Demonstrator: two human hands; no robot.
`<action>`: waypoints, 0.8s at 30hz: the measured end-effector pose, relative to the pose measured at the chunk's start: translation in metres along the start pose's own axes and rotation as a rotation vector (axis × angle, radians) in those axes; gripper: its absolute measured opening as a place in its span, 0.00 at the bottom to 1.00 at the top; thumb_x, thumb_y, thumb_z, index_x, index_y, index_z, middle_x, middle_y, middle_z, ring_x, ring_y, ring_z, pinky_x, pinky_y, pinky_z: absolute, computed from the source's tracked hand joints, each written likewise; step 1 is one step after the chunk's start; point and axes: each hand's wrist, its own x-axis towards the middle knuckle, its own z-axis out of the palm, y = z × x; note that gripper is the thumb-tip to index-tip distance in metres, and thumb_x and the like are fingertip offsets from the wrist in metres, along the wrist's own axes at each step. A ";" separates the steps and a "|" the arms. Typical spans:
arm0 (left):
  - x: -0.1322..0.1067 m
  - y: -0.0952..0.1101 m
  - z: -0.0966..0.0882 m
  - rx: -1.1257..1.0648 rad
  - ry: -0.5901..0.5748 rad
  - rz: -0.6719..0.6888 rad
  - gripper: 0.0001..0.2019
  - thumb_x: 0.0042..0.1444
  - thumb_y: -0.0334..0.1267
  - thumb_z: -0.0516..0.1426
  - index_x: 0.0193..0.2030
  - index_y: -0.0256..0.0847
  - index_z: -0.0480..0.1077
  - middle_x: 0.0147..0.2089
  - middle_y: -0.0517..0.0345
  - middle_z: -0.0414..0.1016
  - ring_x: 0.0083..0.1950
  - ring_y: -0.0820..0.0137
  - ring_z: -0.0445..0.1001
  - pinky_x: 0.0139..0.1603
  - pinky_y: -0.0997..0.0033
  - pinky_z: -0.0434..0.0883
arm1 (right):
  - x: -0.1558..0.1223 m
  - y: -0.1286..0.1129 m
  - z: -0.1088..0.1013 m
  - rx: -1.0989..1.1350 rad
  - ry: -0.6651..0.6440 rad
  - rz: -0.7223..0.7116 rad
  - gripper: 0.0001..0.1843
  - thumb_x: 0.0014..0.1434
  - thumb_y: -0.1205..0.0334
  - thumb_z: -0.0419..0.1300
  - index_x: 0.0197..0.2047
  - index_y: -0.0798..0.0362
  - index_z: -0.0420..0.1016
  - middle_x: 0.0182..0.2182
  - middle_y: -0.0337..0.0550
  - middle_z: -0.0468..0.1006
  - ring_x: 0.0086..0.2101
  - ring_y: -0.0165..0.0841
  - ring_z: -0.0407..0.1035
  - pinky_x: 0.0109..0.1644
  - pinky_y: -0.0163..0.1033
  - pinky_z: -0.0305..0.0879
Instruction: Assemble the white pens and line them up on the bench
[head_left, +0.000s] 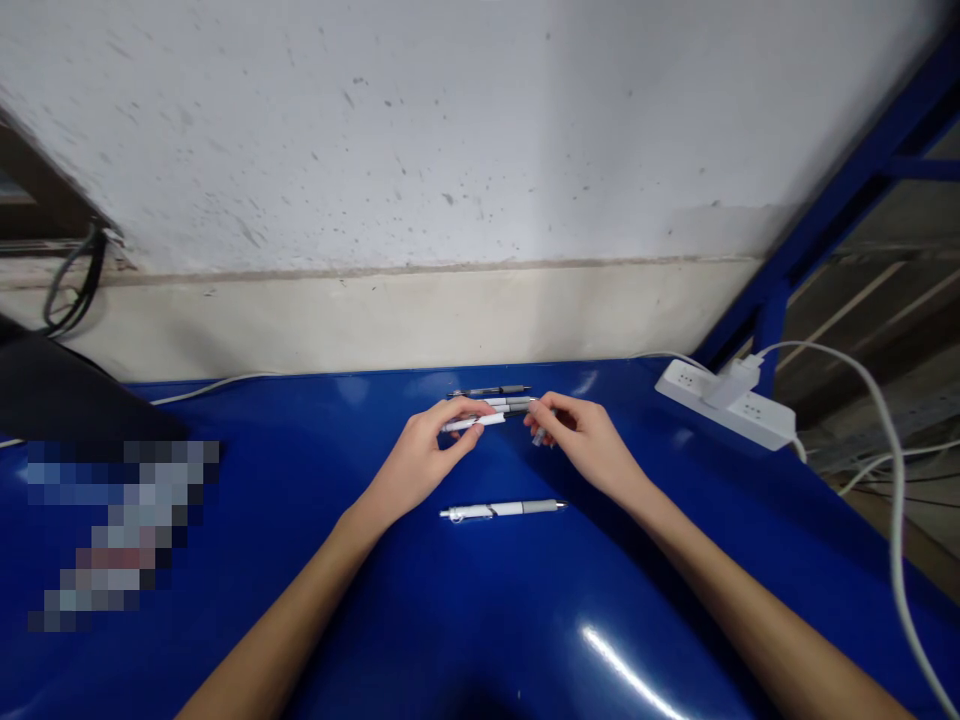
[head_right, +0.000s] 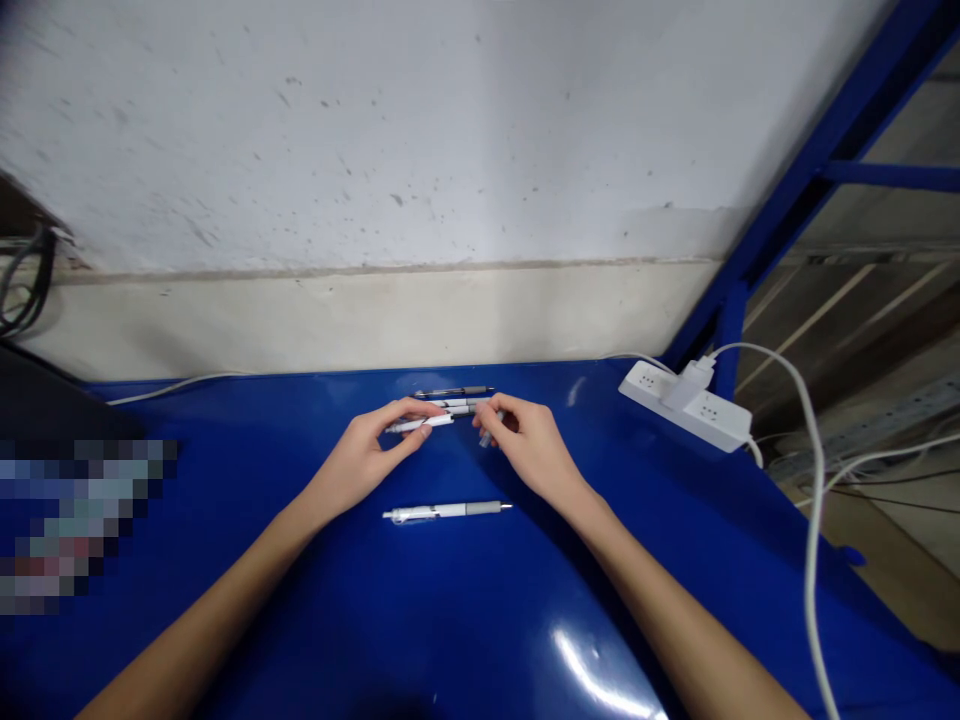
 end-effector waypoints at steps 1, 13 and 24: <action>0.000 0.000 0.000 0.005 -0.002 0.000 0.10 0.70 0.37 0.57 0.54 0.46 0.77 0.55 0.55 0.82 0.54 0.62 0.80 0.56 0.60 0.76 | 0.000 0.000 0.001 0.003 -0.017 0.010 0.21 0.71 0.45 0.57 0.33 0.51 0.78 0.26 0.40 0.78 0.28 0.34 0.71 0.35 0.39 0.64; 0.001 -0.002 -0.004 0.001 0.051 -0.043 0.10 0.69 0.38 0.57 0.53 0.46 0.77 0.56 0.56 0.82 0.56 0.62 0.80 0.60 0.60 0.75 | 0.008 0.011 -0.006 0.086 0.172 0.011 0.12 0.67 0.53 0.58 0.45 0.50 0.79 0.36 0.42 0.81 0.37 0.36 0.75 0.46 0.42 0.71; 0.001 -0.003 -0.004 -0.007 0.071 -0.057 0.09 0.69 0.39 0.58 0.52 0.46 0.77 0.55 0.56 0.82 0.56 0.61 0.81 0.61 0.58 0.75 | 0.011 0.010 -0.007 0.236 0.190 -0.013 0.09 0.62 0.55 0.65 0.44 0.48 0.77 0.40 0.44 0.83 0.40 0.39 0.78 0.50 0.46 0.74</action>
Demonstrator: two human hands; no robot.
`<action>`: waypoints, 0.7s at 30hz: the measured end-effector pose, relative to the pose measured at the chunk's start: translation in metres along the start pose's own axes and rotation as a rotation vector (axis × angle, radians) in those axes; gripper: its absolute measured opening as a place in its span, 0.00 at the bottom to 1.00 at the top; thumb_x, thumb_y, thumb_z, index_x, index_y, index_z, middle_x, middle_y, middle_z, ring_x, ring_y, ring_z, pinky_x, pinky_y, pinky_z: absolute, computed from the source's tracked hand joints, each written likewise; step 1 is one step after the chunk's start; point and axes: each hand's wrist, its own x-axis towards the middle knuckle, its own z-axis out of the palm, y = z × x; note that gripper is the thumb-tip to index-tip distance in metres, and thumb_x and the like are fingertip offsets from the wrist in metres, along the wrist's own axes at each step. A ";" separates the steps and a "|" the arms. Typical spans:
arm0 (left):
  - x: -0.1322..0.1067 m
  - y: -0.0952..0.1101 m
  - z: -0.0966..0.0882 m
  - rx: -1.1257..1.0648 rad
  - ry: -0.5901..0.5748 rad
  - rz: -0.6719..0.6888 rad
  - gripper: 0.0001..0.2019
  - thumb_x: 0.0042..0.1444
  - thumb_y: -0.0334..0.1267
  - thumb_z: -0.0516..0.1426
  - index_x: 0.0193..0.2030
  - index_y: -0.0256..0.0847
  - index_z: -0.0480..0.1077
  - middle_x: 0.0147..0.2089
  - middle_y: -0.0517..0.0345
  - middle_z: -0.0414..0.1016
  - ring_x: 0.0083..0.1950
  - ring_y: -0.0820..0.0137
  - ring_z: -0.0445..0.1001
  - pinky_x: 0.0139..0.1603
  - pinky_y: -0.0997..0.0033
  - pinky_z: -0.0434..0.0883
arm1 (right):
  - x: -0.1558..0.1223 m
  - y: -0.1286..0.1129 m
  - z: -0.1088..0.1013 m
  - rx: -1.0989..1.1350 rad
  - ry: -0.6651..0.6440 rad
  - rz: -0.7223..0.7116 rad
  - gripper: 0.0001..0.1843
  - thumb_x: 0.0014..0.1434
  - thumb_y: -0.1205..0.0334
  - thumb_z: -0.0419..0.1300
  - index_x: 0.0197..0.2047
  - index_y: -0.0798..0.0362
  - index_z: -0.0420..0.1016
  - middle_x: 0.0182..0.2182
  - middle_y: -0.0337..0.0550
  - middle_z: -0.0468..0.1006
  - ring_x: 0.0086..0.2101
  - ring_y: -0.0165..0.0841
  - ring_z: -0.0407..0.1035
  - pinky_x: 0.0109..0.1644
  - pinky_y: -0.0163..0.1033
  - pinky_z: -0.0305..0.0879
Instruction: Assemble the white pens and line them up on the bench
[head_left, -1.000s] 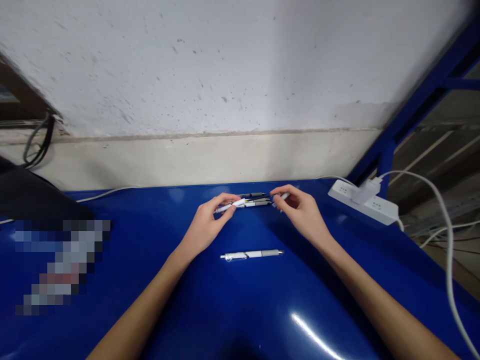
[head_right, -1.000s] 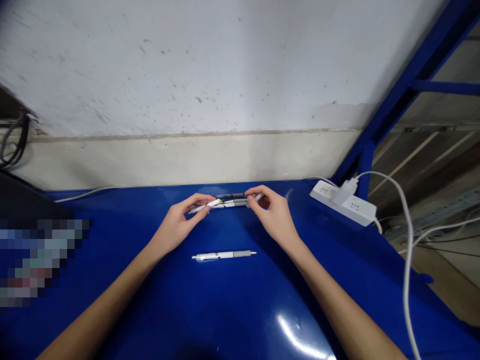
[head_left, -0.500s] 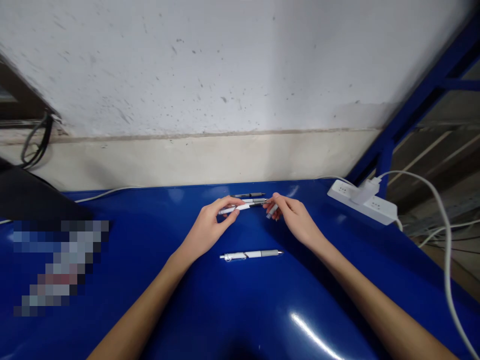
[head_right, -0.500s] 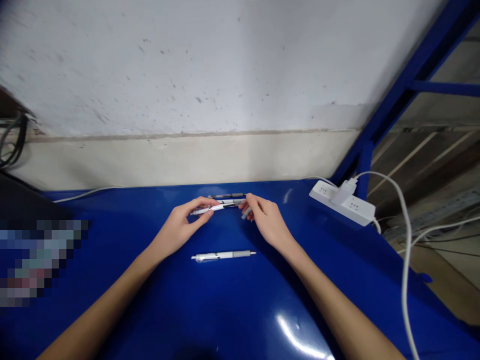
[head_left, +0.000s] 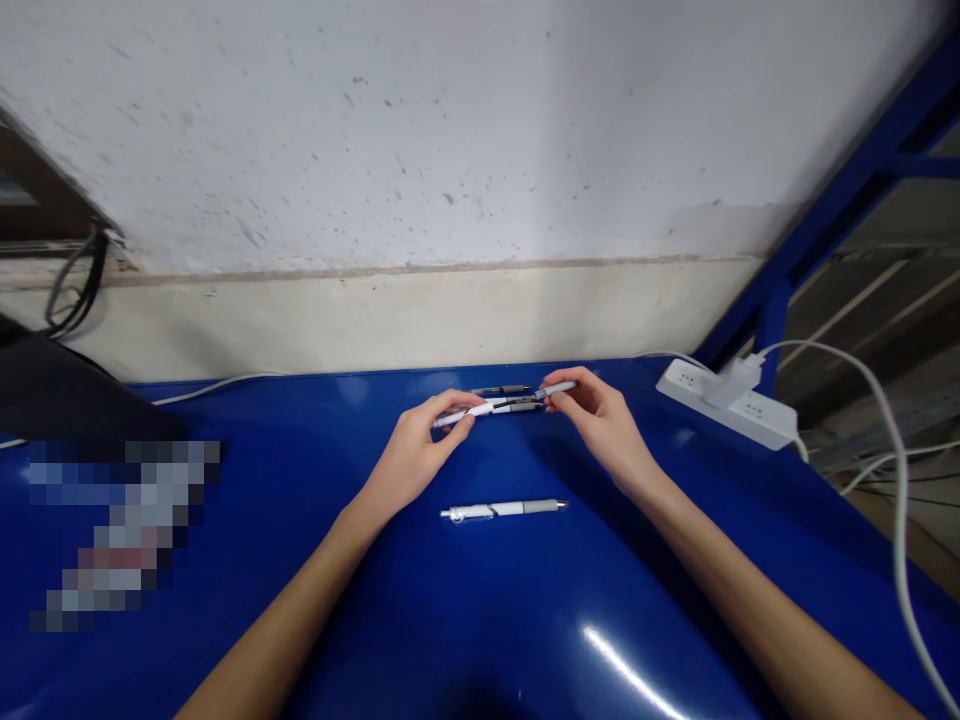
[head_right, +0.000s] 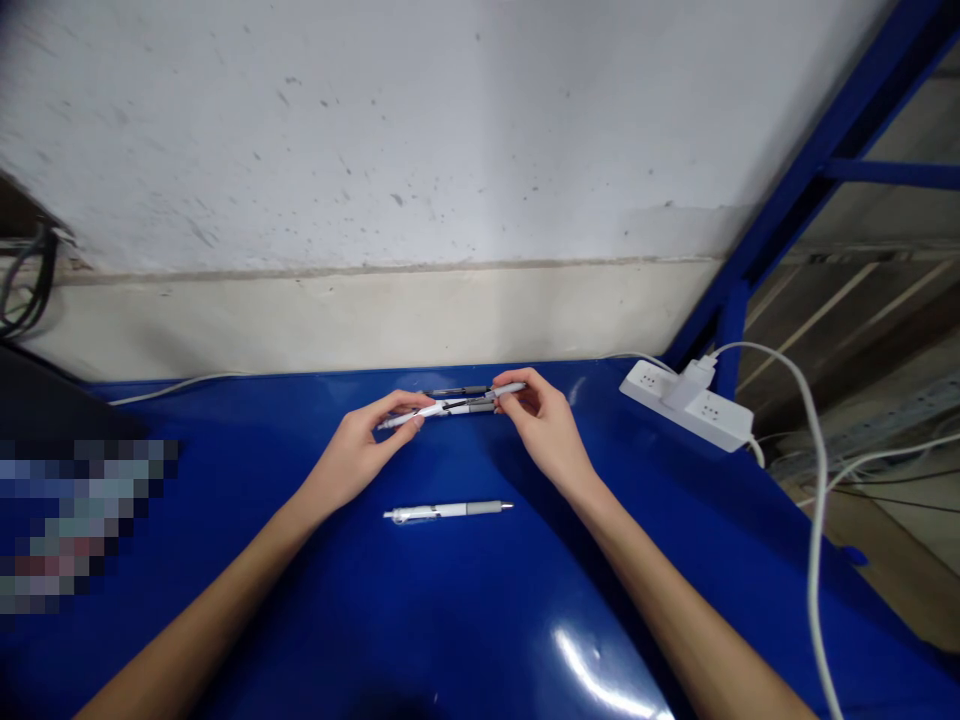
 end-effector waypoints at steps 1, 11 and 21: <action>0.000 0.000 0.000 0.002 0.000 0.001 0.09 0.69 0.39 0.58 0.52 0.46 0.78 0.55 0.56 0.82 0.56 0.61 0.81 0.60 0.58 0.75 | 0.000 0.000 0.000 -0.003 -0.001 -0.003 0.09 0.62 0.55 0.65 0.44 0.48 0.78 0.40 0.44 0.83 0.40 0.39 0.78 0.50 0.46 0.74; 0.000 0.000 0.000 0.006 -0.015 -0.002 0.09 0.69 0.39 0.57 0.52 0.46 0.77 0.55 0.56 0.82 0.56 0.61 0.80 0.61 0.59 0.74 | 0.000 0.001 0.000 -0.030 -0.020 -0.001 0.09 0.62 0.55 0.65 0.44 0.49 0.78 0.41 0.45 0.83 0.40 0.38 0.77 0.48 0.45 0.73; 0.000 0.000 0.001 -0.005 -0.040 0.010 0.10 0.69 0.38 0.57 0.53 0.46 0.77 0.55 0.55 0.82 0.56 0.61 0.81 0.61 0.59 0.75 | -0.002 0.001 0.002 -0.085 -0.063 -0.019 0.09 0.63 0.55 0.64 0.44 0.49 0.79 0.41 0.44 0.83 0.39 0.37 0.76 0.47 0.44 0.72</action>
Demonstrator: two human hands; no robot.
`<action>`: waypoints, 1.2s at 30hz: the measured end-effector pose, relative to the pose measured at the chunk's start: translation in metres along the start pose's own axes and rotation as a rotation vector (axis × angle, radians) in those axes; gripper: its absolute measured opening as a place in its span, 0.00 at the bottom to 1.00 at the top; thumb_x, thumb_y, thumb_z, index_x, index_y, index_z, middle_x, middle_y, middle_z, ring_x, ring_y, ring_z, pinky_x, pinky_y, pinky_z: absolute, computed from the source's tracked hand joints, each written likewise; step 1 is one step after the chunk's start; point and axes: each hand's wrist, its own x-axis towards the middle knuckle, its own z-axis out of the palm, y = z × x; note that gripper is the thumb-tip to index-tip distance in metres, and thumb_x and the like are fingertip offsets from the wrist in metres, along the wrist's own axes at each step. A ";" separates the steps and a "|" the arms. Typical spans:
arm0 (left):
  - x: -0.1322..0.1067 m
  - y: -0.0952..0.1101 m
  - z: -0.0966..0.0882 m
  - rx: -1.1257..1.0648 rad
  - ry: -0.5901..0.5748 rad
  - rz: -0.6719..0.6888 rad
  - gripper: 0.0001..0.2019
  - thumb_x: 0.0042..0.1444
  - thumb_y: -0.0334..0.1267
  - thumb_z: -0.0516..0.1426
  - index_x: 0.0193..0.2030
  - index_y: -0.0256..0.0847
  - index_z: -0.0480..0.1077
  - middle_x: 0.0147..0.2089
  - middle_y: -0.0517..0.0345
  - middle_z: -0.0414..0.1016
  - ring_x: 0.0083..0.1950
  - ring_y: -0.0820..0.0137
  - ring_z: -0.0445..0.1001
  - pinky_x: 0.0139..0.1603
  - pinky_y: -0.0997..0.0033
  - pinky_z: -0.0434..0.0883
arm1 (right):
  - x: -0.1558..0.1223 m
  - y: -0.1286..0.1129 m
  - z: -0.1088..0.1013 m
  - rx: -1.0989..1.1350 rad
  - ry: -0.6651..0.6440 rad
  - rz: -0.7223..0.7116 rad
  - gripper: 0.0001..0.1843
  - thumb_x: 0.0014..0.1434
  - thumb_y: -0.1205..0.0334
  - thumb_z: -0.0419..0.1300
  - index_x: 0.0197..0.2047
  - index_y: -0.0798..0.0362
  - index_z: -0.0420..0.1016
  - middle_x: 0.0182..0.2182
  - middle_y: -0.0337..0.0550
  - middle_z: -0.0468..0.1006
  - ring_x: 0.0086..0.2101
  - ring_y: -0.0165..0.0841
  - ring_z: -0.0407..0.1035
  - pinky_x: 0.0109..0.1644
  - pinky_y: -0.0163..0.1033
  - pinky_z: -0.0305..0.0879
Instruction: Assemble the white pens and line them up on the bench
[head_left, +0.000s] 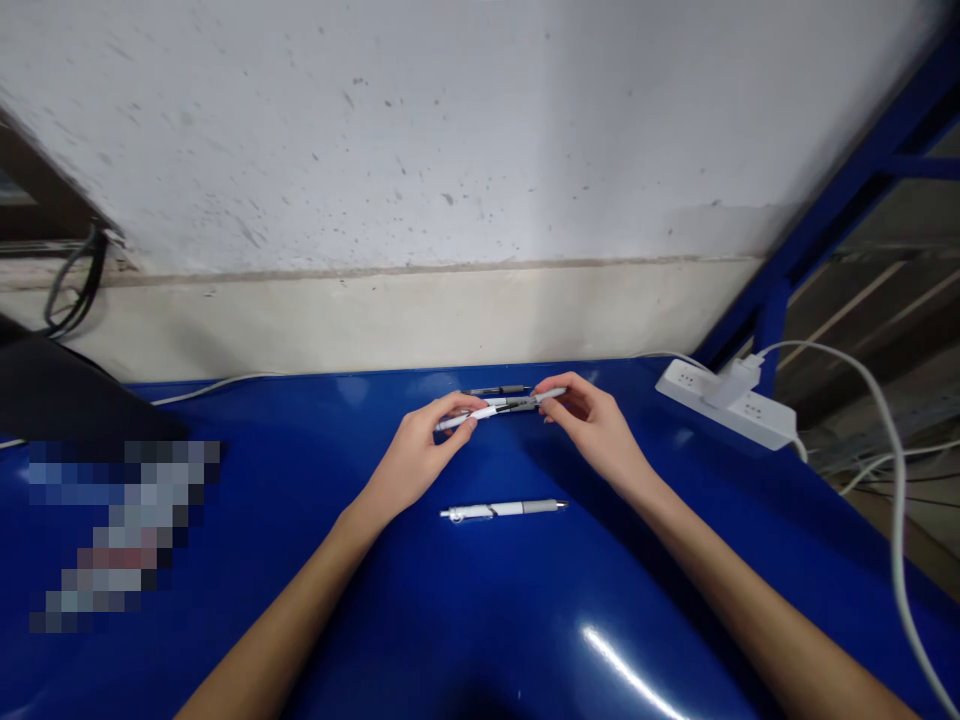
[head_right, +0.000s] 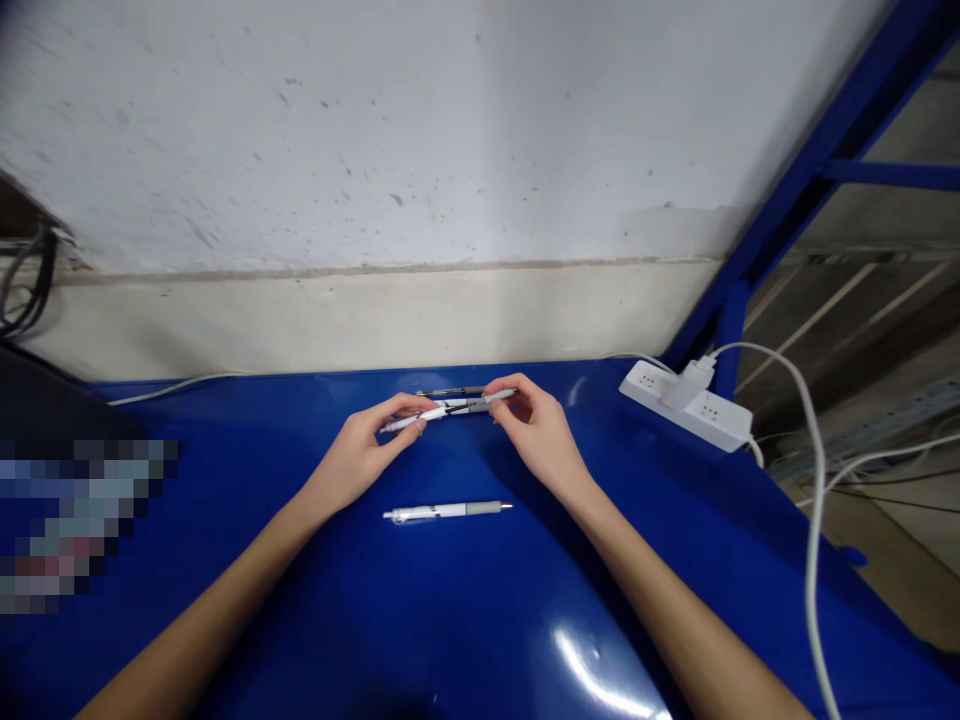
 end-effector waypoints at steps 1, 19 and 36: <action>0.000 0.000 0.001 -0.002 -0.008 0.004 0.10 0.69 0.38 0.57 0.54 0.47 0.77 0.55 0.56 0.82 0.56 0.62 0.81 0.60 0.60 0.75 | -0.001 0.000 0.001 -0.008 -0.011 -0.005 0.09 0.63 0.55 0.64 0.44 0.49 0.79 0.41 0.44 0.83 0.40 0.37 0.77 0.48 0.44 0.72; -0.003 -0.001 0.010 -0.027 -0.048 0.072 0.10 0.69 0.37 0.59 0.53 0.46 0.79 0.54 0.56 0.84 0.51 0.64 0.81 0.49 0.66 0.75 | -0.012 -0.012 0.014 -0.001 -0.214 0.079 0.17 0.71 0.47 0.56 0.44 0.50 0.77 0.21 0.35 0.74 0.25 0.33 0.71 0.37 0.39 0.67; -0.002 0.002 0.005 -0.022 -0.023 0.042 0.10 0.68 0.36 0.59 0.52 0.46 0.80 0.54 0.55 0.83 0.51 0.63 0.80 0.48 0.67 0.74 | -0.008 -0.006 0.005 -0.032 -0.175 0.084 0.11 0.68 0.54 0.58 0.48 0.49 0.75 0.30 0.36 0.70 0.29 0.30 0.63 0.34 0.37 0.59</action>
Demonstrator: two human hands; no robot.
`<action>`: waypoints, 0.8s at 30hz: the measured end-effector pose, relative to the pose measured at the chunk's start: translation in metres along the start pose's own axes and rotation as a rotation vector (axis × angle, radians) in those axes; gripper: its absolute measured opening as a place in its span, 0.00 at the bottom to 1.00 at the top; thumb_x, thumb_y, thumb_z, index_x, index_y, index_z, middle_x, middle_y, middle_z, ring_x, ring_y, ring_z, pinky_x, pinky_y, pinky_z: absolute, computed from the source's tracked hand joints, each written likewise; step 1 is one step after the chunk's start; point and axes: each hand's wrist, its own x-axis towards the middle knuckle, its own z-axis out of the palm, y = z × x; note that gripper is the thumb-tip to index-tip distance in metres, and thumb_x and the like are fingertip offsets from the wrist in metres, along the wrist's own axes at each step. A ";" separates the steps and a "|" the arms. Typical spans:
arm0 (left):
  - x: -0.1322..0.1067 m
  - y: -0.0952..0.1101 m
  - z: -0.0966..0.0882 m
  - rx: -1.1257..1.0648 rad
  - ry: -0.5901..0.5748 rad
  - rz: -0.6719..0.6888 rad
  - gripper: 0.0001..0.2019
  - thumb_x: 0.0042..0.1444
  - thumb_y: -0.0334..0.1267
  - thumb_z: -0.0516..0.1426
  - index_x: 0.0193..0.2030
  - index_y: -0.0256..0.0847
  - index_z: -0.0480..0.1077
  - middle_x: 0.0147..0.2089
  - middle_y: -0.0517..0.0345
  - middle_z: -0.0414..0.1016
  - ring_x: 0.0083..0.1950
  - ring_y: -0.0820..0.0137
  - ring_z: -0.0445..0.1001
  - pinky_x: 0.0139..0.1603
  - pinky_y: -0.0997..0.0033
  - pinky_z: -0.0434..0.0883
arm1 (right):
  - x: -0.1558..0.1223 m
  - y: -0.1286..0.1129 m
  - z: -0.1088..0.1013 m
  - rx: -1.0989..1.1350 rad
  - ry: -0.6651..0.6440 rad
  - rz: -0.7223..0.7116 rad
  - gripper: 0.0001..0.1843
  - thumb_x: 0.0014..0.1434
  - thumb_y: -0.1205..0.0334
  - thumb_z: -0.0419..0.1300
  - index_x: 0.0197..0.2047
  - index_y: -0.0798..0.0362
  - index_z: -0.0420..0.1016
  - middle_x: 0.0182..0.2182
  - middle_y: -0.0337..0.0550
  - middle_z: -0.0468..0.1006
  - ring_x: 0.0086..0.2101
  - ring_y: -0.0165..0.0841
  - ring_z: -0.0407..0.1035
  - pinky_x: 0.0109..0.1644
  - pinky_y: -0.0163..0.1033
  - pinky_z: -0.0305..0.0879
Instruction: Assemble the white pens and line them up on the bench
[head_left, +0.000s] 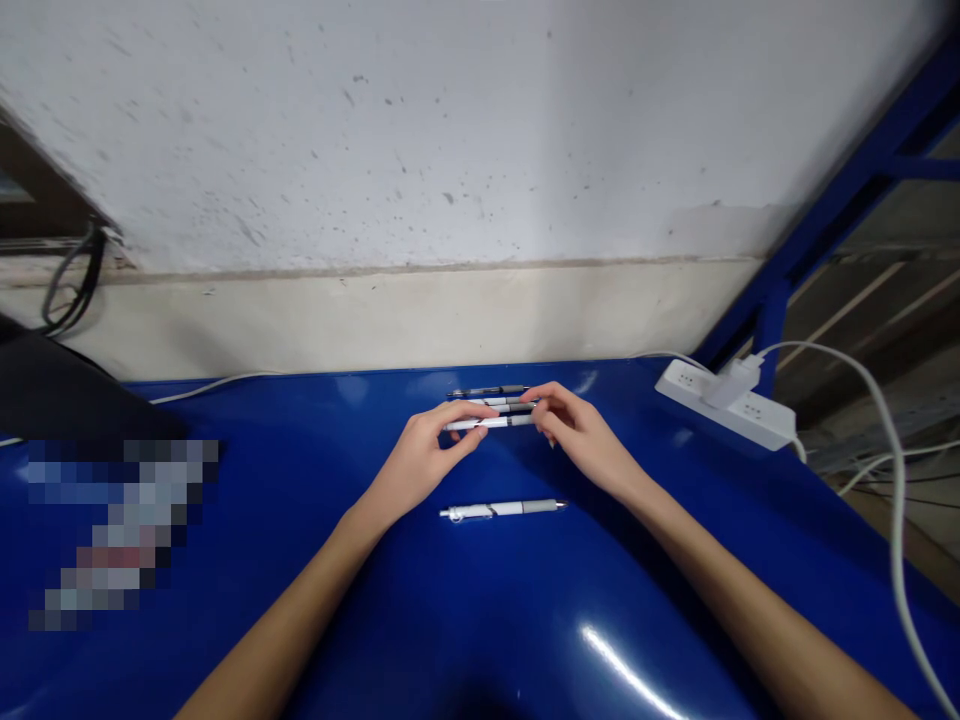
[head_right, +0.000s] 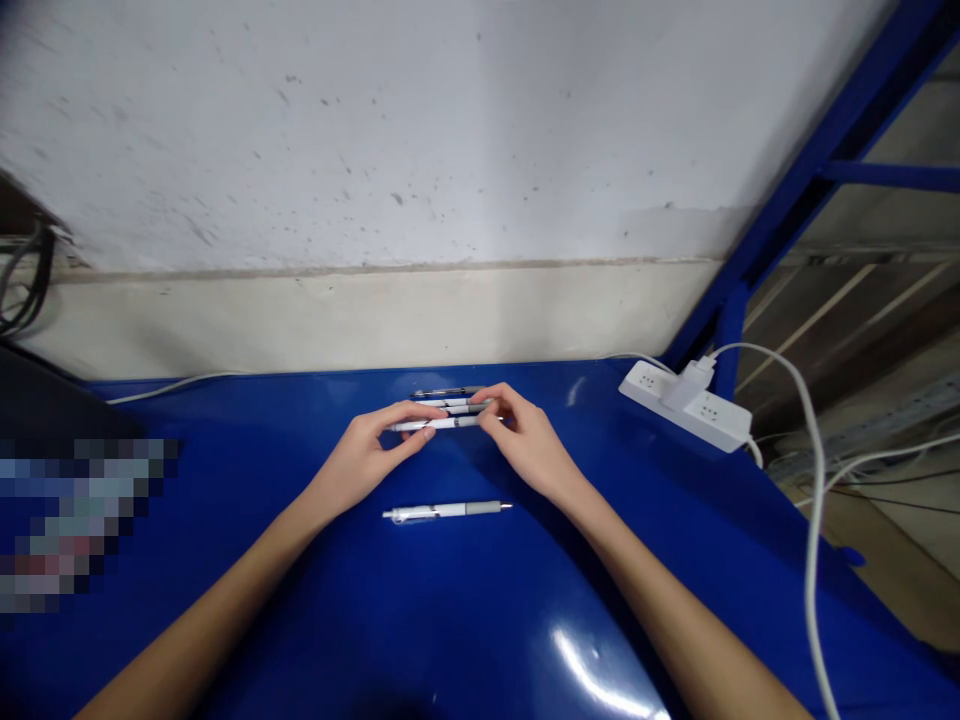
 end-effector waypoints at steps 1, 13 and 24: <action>0.000 0.000 0.000 0.002 0.002 -0.003 0.10 0.68 0.36 0.59 0.53 0.46 0.80 0.54 0.55 0.83 0.52 0.63 0.80 0.48 0.66 0.74 | 0.000 0.000 0.000 0.004 0.002 -0.021 0.10 0.67 0.56 0.59 0.49 0.48 0.75 0.31 0.36 0.71 0.30 0.30 0.64 0.35 0.37 0.60; 0.000 0.000 -0.001 -0.025 -0.011 -0.013 0.10 0.68 0.37 0.59 0.53 0.46 0.80 0.54 0.56 0.83 0.54 0.62 0.80 0.50 0.65 0.74 | 0.001 -0.003 -0.001 0.013 0.052 -0.024 0.09 0.67 0.56 0.58 0.46 0.49 0.76 0.29 0.35 0.69 0.29 0.30 0.62 0.35 0.38 0.58; 0.000 0.002 -0.003 -0.014 0.000 -0.012 0.10 0.68 0.38 0.59 0.53 0.46 0.80 0.54 0.55 0.83 0.51 0.62 0.80 0.49 0.64 0.75 | 0.000 -0.003 -0.002 0.005 0.015 -0.028 0.10 0.68 0.55 0.58 0.48 0.49 0.75 0.31 0.36 0.70 0.30 0.30 0.62 0.37 0.38 0.60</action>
